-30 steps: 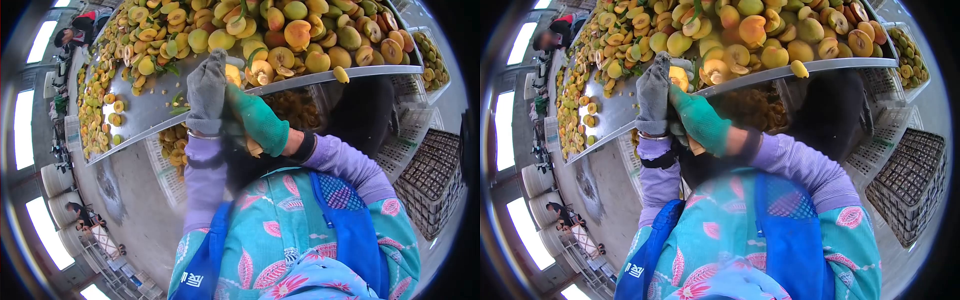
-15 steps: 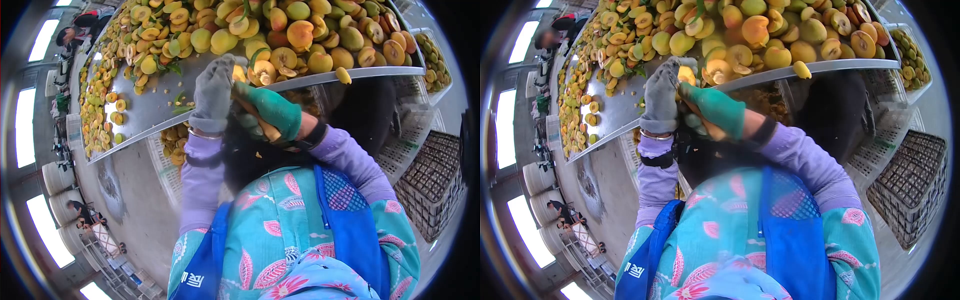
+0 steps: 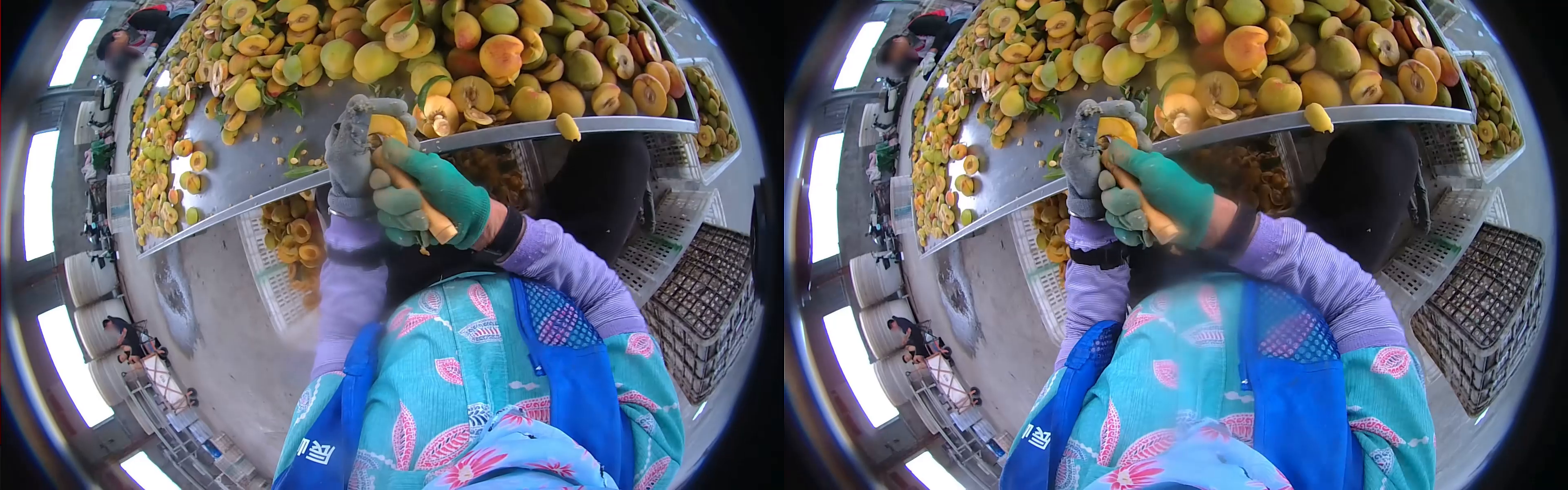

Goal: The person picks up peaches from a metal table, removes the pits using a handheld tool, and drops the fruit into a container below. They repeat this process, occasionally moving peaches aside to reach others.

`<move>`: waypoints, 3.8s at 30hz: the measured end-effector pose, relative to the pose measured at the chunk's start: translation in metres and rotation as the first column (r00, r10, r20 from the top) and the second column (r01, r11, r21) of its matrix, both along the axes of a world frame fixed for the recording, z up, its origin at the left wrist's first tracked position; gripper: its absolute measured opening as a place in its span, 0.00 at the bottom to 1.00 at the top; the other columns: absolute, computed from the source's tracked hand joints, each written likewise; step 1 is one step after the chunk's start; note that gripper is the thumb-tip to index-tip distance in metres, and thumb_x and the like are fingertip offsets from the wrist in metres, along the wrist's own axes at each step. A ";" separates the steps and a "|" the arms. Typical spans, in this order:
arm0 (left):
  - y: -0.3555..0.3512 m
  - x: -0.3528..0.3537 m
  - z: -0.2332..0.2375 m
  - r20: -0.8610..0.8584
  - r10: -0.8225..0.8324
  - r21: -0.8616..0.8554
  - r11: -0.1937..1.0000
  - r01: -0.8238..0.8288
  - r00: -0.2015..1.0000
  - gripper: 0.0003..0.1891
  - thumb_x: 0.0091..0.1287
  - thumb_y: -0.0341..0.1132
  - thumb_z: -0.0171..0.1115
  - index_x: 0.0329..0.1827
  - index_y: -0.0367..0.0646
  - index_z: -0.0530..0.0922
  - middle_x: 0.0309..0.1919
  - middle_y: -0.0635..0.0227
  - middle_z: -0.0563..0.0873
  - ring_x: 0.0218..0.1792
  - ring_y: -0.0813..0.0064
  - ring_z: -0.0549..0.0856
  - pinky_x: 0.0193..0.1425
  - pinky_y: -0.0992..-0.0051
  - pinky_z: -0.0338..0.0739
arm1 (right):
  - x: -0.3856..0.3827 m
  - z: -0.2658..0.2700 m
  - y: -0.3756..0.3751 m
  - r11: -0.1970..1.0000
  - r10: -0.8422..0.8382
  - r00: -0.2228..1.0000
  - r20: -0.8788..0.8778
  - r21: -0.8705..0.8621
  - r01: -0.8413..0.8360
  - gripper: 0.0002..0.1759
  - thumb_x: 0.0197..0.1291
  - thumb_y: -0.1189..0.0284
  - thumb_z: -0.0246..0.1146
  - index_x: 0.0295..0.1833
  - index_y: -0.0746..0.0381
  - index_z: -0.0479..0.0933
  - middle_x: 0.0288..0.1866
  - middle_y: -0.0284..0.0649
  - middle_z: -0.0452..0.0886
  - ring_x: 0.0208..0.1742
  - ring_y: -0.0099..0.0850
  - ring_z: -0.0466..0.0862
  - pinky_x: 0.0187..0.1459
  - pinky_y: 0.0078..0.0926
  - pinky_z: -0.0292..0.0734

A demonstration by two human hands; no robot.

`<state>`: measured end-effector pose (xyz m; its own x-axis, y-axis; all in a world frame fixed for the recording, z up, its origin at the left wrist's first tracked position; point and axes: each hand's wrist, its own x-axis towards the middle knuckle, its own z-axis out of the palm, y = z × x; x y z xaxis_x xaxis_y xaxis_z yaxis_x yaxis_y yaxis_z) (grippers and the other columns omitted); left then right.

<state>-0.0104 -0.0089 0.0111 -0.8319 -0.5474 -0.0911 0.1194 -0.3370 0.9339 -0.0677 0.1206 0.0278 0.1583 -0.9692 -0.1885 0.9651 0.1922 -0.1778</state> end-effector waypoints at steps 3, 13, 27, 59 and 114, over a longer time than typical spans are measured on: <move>0.009 0.017 0.019 -0.006 0.163 0.176 0.971 -0.159 0.987 0.23 0.74 0.51 0.51 0.48 0.36 0.78 0.35 0.57 0.84 0.31 0.66 0.84 0.34 0.71 0.82 | 0.012 -0.010 -0.005 0.985 0.076 0.991 0.114 -0.163 -0.057 0.19 0.73 0.51 0.50 0.36 0.53 0.70 0.15 0.26 0.65 0.13 0.22 0.65 0.16 0.21 0.61; -0.082 0.136 0.026 0.572 0.747 -0.819 0.502 0.276 0.338 0.29 0.61 0.45 0.67 0.60 0.32 0.75 0.51 0.49 0.83 0.52 0.57 0.83 0.56 0.63 0.77 | -0.018 -0.040 0.020 0.938 0.102 0.994 -0.045 0.336 -0.082 0.22 0.71 0.48 0.52 0.40 0.57 0.71 0.17 0.28 0.69 0.13 0.21 0.69 0.15 0.17 0.65; -0.044 -0.022 0.018 -0.015 -0.120 -0.068 0.991 0.118 0.993 0.22 0.68 0.30 0.62 0.65 0.38 0.72 0.50 0.62 0.82 0.47 0.71 0.84 0.51 0.69 0.83 | -0.034 -0.013 -0.005 0.851 -0.167 -0.105 -0.980 -0.197 0.487 0.20 0.70 0.54 0.56 0.42 0.62 0.73 0.27 0.51 0.78 0.27 0.51 0.80 0.29 0.43 0.74; 0.000 -0.018 0.007 0.159 0.345 -0.396 0.881 -0.261 0.925 0.19 0.75 0.43 0.55 0.44 0.31 0.82 0.31 0.58 0.87 0.26 0.74 0.84 0.31 0.76 0.80 | -0.002 0.008 -0.007 0.907 -0.051 0.612 -0.789 0.220 0.359 0.25 0.71 0.51 0.53 0.47 0.66 0.74 0.27 0.38 0.77 0.22 0.31 0.76 0.23 0.29 0.72; -0.004 0.022 0.001 0.029 0.188 -0.808 0.583 -0.088 0.982 0.13 0.73 0.35 0.54 0.50 0.33 0.77 0.41 0.58 0.85 0.37 0.71 0.85 0.44 0.75 0.80 | 0.013 -0.039 -0.009 0.940 -0.037 -0.165 -0.986 -0.091 0.329 0.27 0.74 0.50 0.46 0.48 0.67 0.71 0.33 0.59 0.80 0.37 0.57 0.82 0.38 0.47 0.77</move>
<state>0.0120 -0.0124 0.0126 -0.7533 -0.5474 0.3645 -0.0103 0.5640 0.8257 -0.0548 0.1119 -0.0115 -0.5202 -0.8531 -0.0411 -0.2618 0.2050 -0.9431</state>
